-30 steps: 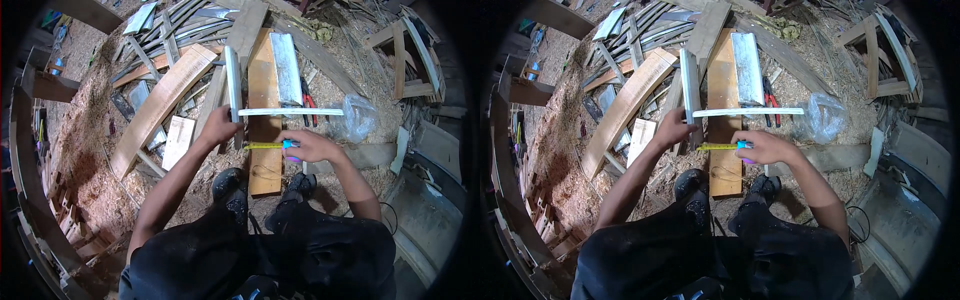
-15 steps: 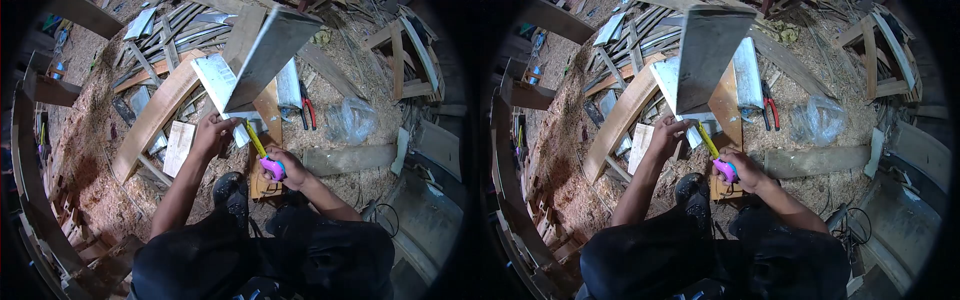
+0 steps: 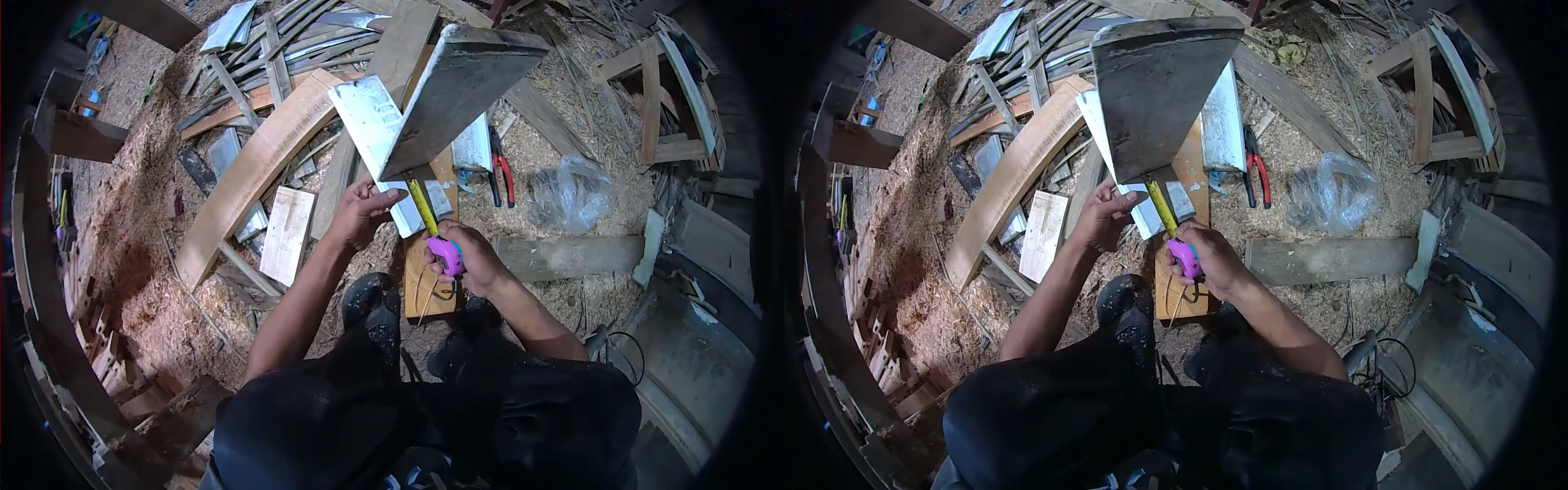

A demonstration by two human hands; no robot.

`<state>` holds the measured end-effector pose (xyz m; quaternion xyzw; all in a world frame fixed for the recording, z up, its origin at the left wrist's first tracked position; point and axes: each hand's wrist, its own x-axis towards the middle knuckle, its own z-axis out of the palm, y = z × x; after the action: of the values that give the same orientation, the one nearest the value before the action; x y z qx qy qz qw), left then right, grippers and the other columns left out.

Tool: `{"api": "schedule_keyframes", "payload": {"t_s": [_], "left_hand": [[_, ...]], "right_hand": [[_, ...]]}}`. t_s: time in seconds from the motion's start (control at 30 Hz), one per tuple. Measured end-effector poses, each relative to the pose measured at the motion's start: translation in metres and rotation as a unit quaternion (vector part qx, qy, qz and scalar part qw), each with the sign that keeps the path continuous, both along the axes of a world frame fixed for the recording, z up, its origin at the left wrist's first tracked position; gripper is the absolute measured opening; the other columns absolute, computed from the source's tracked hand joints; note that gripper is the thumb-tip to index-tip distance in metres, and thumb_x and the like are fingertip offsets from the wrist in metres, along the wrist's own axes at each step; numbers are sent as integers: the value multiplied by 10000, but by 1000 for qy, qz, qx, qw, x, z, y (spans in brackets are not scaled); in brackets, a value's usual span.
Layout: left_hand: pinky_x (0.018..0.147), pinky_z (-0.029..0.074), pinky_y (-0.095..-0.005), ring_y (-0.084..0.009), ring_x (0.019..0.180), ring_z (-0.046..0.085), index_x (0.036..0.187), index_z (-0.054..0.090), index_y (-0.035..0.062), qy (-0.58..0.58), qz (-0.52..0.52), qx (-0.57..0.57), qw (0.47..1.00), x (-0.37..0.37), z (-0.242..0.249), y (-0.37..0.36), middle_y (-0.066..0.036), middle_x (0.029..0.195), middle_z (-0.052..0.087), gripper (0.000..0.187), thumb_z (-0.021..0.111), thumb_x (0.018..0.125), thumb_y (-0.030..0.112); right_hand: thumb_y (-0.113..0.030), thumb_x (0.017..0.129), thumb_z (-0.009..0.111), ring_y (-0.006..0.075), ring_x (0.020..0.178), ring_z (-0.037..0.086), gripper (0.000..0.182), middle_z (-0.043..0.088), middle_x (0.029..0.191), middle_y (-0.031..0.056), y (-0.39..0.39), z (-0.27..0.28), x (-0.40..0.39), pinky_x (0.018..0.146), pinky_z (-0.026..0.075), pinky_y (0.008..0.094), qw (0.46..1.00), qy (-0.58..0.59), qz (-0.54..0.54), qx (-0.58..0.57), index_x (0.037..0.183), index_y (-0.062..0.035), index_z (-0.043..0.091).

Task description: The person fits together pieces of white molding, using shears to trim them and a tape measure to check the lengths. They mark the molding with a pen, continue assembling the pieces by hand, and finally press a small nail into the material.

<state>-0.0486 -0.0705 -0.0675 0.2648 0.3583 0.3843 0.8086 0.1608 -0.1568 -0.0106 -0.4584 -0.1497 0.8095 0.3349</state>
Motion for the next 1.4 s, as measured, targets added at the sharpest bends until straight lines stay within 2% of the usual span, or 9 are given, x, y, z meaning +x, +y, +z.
{"api": "schedule_keyframes", "payload": {"t_s": [0.57, 0.97, 1.4], "left_hand": [[813, 567, -338, -177, 939, 681, 1220, 539, 4, -20, 0, -4, 1000, -1, 1, 0, -95, 1042, 691, 379, 649, 857, -5], [822, 565, -350, -172, 950, 678, 1219, 547, 27, 21, -6, -33, 999, 0, 0, -2, -80, 1055, 689, 378, 651, 856, 9], [817, 565, -339, -164, 944, 678, 1215, 536, 16, 3, 10, -27, 1000, 3, 4, -4, -89, 1061, 684, 368, 626, 859, -1]], "right_hand": [[-282, 988, 459, 137, 628, 558, 252, 580, 779, 82, 0, -3, -4, 487, 437, 264, 1000, -21, 7, -2, 972, -40, 527], [-281, 989, 467, 133, 630, 566, 250, 592, 790, 82, -2, -7, -3, 499, 453, 265, 1000, -14, 3, 5, 980, -39, 529], [-280, 991, 475, 125, 612, 559, 264, 592, 770, 77, -1, -4, -6, 480, 445, 262, 999, -49, 11, 8, 975, -27, 549]]}}
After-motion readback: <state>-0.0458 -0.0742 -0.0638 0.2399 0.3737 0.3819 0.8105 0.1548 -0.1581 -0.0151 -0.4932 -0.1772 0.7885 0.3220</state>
